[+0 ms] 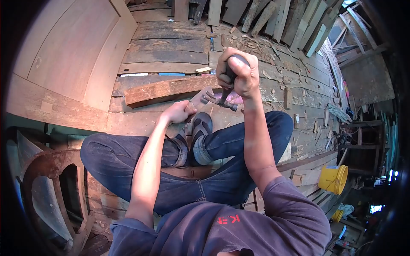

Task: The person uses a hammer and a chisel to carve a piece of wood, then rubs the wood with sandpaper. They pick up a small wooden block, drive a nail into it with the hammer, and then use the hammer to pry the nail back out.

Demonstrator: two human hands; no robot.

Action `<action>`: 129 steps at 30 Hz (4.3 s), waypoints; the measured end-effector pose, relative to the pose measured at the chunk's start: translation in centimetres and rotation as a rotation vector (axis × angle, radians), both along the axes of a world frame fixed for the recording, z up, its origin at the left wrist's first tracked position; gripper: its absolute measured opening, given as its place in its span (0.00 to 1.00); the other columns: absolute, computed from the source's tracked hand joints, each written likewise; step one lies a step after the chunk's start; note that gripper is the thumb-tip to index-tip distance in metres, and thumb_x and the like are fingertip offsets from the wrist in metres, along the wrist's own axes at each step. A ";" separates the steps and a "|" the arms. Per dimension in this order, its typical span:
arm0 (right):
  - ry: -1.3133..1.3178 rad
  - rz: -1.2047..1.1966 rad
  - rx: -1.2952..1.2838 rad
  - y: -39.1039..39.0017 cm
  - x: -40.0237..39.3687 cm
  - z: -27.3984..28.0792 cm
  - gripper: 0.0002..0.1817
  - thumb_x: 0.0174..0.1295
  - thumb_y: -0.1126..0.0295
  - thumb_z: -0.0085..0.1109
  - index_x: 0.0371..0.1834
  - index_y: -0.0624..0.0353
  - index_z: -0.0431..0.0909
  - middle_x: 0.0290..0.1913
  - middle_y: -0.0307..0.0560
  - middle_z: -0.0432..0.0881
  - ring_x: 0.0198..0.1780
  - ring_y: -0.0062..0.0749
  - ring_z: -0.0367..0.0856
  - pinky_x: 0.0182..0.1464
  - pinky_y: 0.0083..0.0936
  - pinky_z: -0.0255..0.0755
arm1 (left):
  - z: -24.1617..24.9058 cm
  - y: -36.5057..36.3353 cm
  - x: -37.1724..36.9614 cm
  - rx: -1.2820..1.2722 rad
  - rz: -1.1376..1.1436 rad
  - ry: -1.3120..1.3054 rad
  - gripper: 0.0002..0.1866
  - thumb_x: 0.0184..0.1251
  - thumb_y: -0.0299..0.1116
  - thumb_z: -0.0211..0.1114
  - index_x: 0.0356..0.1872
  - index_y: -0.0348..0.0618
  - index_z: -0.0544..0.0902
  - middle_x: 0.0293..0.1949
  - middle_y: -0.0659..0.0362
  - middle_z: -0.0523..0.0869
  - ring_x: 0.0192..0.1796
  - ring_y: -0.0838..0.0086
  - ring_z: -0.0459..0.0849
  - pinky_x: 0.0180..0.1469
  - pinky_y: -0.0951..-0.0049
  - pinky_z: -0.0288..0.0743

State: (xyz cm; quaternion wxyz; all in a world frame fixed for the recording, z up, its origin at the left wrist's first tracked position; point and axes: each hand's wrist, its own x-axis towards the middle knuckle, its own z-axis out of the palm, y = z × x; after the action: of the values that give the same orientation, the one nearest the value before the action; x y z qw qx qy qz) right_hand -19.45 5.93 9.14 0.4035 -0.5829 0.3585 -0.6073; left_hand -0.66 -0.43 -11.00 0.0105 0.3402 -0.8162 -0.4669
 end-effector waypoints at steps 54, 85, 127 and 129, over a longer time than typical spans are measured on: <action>-0.034 0.012 0.044 0.1 1.3 0.3 0.21 0.63 0.57 0.54 0.30 0.70 0.74 0.16 0.47 0.71 0.13 0.21 0.63 0.14 0.20 0.59 | 4.4 1.2 1.1 -0.062 0.014 -0.021 0.21 0.71 0.47 0.62 0.42 0.33 0.76 0.36 0.38 0.85 0.43 0.45 0.85 0.43 0.57 0.76; 0.236 0.031 0.063 -1.5 4.6 -2.5 0.16 0.70 0.64 0.55 0.26 0.63 0.73 0.16 0.33 0.68 0.17 0.14 0.62 0.19 0.18 0.56 | 6.3 5.1 -2.5 -0.101 0.217 -0.334 0.10 0.69 0.28 0.53 0.46 0.32 0.74 0.42 0.40 0.85 0.45 0.46 0.85 0.45 0.51 0.78; 0.291 0.034 -0.068 -1.1 3.6 -1.6 0.17 0.68 0.64 0.53 0.23 0.64 0.72 0.14 0.36 0.68 0.15 0.17 0.64 0.18 0.19 0.59 | 6.3 4.0 -0.9 -0.184 0.102 -0.186 0.14 0.70 0.36 0.57 0.45 0.33 0.73 0.36 0.36 0.84 0.43 0.40 0.83 0.44 0.46 0.76; 0.288 0.040 -0.050 -1.1 4.2 -1.9 0.16 0.68 0.64 0.54 0.25 0.64 0.73 0.14 0.35 0.68 0.16 0.17 0.63 0.19 0.20 0.59 | 7.4 4.3 -1.3 -0.154 0.083 -0.272 0.15 0.70 0.35 0.57 0.48 0.33 0.74 0.40 0.37 0.85 0.47 0.43 0.84 0.47 0.49 0.79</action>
State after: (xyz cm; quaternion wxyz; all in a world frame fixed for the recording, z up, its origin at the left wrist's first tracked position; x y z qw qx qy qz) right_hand -15.26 4.85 7.20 0.3451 -0.6810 0.3859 -0.5179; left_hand -1.97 3.84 -3.64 -0.0548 0.4318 -0.8288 -0.3516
